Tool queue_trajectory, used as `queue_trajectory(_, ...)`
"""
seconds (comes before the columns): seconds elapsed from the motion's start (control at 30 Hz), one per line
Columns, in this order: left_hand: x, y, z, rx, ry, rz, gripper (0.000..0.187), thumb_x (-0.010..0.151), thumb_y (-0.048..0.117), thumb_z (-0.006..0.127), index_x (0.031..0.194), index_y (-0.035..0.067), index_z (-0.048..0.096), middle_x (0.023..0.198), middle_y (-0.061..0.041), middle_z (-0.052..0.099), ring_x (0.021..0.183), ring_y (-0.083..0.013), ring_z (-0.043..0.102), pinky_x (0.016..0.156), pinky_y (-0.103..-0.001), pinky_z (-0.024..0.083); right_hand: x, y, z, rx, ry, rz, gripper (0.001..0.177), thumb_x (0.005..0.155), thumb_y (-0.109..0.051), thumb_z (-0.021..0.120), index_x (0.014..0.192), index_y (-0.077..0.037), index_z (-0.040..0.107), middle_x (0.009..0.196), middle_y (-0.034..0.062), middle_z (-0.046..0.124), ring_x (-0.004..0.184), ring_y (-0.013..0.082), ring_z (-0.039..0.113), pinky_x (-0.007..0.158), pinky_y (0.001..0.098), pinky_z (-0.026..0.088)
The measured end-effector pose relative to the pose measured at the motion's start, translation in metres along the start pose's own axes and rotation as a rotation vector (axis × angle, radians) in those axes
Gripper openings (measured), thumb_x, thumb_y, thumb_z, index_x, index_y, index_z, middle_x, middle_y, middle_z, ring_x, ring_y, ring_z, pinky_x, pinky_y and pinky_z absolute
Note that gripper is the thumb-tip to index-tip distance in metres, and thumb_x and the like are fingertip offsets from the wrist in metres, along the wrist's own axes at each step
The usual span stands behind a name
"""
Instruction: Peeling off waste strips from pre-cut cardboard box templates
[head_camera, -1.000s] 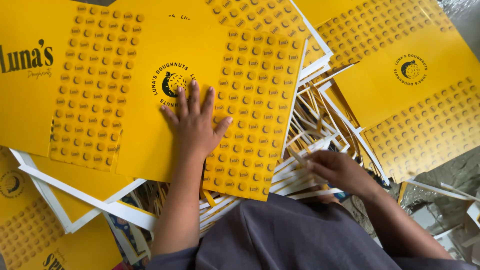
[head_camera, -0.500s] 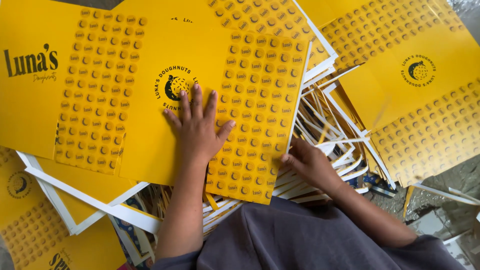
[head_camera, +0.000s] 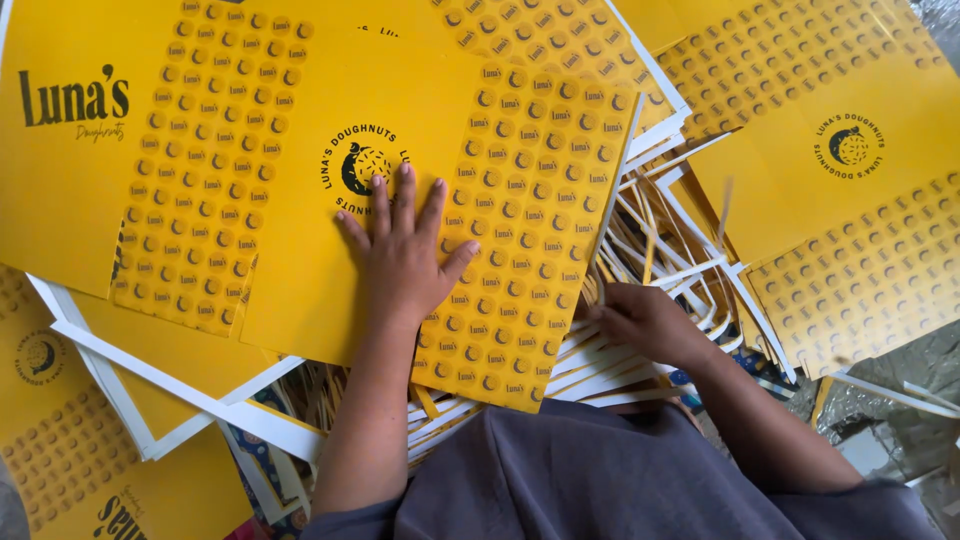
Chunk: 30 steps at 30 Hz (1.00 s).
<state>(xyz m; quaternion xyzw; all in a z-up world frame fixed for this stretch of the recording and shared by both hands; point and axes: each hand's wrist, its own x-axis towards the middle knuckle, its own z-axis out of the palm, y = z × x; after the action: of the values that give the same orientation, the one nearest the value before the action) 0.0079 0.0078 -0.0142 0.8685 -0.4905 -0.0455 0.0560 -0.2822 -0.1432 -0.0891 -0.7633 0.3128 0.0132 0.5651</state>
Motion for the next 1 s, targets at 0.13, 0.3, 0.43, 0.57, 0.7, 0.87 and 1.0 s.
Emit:
queue_trajectory(0.13,0.0,0.001,-0.003,-0.013,-0.018,-0.007,0.081,0.096,0.076,0.032,0.161,0.028,0.033,0.171,-0.016,0.018,0.156,-0.0432,0.01,0.113,-0.077,-0.003,-0.005,0.0,0.001,0.118,0.011,0.034,0.02,0.096,-0.024,0.067,0.094,-0.005,0.074,0.062,0.0099,0.075,0.06,0.0185,0.071,0.067,0.036,0.057)
queue_trajectory(0.3,0.0,0.003,-0.004,0.007,-0.037,-0.025,0.082,0.096,0.077,0.031,0.161,0.028,0.033,0.171,-0.015,0.017,0.157,-0.0429,0.01,0.113,-0.076,-0.005,0.009,-0.012,0.007,0.217,0.037,-0.02,0.033,0.095,-0.037,0.071,0.104,-0.006,0.074,0.063,0.0119,0.074,0.056,0.021,0.071,0.064,0.0362,0.058)
queue_trajectory(0.43,0.0,0.003,-0.004,0.008,-0.032,-0.011,0.081,0.097,0.075,0.033,0.162,0.027,0.032,0.171,-0.017,0.017,0.156,-0.0438,0.009,0.113,-0.077,-0.004,0.038,0.005,0.007,0.269,0.205,-0.053,0.03,0.102,-0.038,0.063,0.105,-0.01,0.073,0.064,0.0048,0.071,0.057,0.0173,0.069,0.064,0.0321,0.055)
queue_trajectory(0.57,0.0,0.003,-0.005,-0.006,-0.044,-0.023,0.081,0.096,0.076,0.032,0.162,0.028,0.032,0.171,-0.016,0.016,0.156,-0.0432,0.009,0.113,-0.077,-0.004,0.039,-0.028,0.003,0.26,0.27,-0.038,0.03,0.105,-0.036,0.063,0.093,-0.011,0.074,0.06,0.0028,0.07,0.058,0.0153,0.067,0.062,0.0286,0.052)
queue_trajectory(0.7,-0.001,0.0,0.0,0.006,-0.025,-0.003,0.082,0.096,0.077,0.031,0.161,0.027,0.033,0.171,-0.016,0.017,0.156,-0.0431,0.009,0.113,-0.075,-0.005,0.038,-0.017,-0.003,0.171,0.251,-0.076,0.031,0.104,-0.035,0.064,0.091,-0.008,0.072,0.06,0.0056,0.068,0.058,0.0186,0.064,0.065,0.0324,0.051)
queue_trajectory(0.87,-0.002,0.0,0.0,0.024,-0.017,0.019,0.081,0.096,0.077,0.032,0.161,0.028,0.034,0.17,-0.016,0.019,0.157,-0.0426,0.011,0.114,-0.075,-0.004,0.021,-0.064,-0.015,0.022,0.218,-0.09,0.028,0.099,-0.028,0.069,0.086,-0.004,0.073,0.061,0.01,0.072,0.058,0.0226,0.069,0.064,0.0358,0.054)
queue_trajectory(1.0,-0.003,0.002,-0.006,0.018,-0.021,0.027,0.081,0.095,0.078,0.031,0.16,0.029,0.035,0.17,-0.015,0.02,0.156,-0.0422,0.011,0.114,-0.076,-0.004,0.021,-0.055,-0.028,-0.087,0.142,-0.116,0.025,0.097,-0.028,0.07,0.088,-0.005,0.072,0.063,0.011,0.074,0.06,0.0292,0.071,0.064,0.041,0.055)
